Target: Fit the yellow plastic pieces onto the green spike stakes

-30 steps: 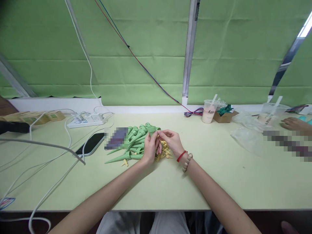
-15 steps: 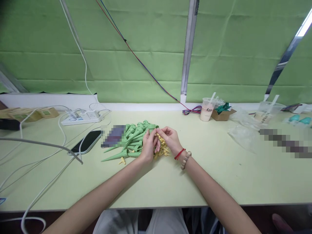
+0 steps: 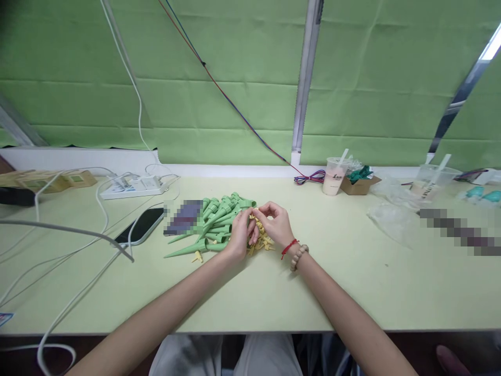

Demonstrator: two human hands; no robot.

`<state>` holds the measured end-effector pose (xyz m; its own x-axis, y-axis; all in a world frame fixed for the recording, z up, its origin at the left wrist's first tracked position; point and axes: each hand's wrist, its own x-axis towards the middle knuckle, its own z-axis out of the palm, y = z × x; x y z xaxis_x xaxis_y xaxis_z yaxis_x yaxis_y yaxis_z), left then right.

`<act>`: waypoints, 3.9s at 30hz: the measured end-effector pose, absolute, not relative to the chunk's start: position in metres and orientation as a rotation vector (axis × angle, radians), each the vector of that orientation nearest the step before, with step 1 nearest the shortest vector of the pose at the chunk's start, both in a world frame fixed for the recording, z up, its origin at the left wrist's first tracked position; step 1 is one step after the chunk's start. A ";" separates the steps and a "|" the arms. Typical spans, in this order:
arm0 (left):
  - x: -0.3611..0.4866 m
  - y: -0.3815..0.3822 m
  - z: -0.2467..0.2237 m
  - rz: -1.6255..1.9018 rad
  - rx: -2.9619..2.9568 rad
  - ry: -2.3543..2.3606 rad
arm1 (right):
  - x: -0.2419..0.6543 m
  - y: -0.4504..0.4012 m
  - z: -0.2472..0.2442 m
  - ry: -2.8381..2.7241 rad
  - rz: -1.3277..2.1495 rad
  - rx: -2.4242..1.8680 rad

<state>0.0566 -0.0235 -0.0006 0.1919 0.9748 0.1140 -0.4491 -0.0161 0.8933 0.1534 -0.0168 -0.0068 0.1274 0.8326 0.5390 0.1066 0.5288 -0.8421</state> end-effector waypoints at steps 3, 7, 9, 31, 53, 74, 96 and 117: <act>0.056 -0.022 -0.002 1.286 1.009 0.682 | 0.154 -0.018 -0.006 -1.395 0.561 -0.899; 0.055 -0.021 -0.003 1.224 0.979 0.682 | 0.156 -0.023 -0.002 -1.495 0.393 -0.891; 0.055 -0.021 -0.002 1.250 0.959 0.694 | 0.158 -0.024 0.001 -1.526 0.371 -0.880; 0.055 -0.025 0.002 1.335 1.070 0.738 | 0.165 -0.016 0.001 -1.394 0.808 -0.934; 0.025 -0.038 -0.012 1.236 1.352 0.783 | 0.157 -0.017 0.001 -1.357 1.033 -0.870; -0.006 -0.021 0.007 1.201 1.251 0.804 | 0.145 -0.035 0.002 -1.571 0.306 -0.931; -0.002 -0.029 0.008 1.156 1.301 0.714 | 0.132 -0.039 -0.004 -1.427 0.909 -1.033; 0.004 -0.030 0.002 1.160 1.327 0.666 | 0.142 -0.040 -0.003 -1.700 0.375 -1.035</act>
<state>0.0041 -0.0295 0.0023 0.3409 0.9112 0.2311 -0.2597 -0.1450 0.9547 0.1418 -0.0404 -0.0029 -0.0634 0.7835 0.6181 0.4511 0.5750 -0.6826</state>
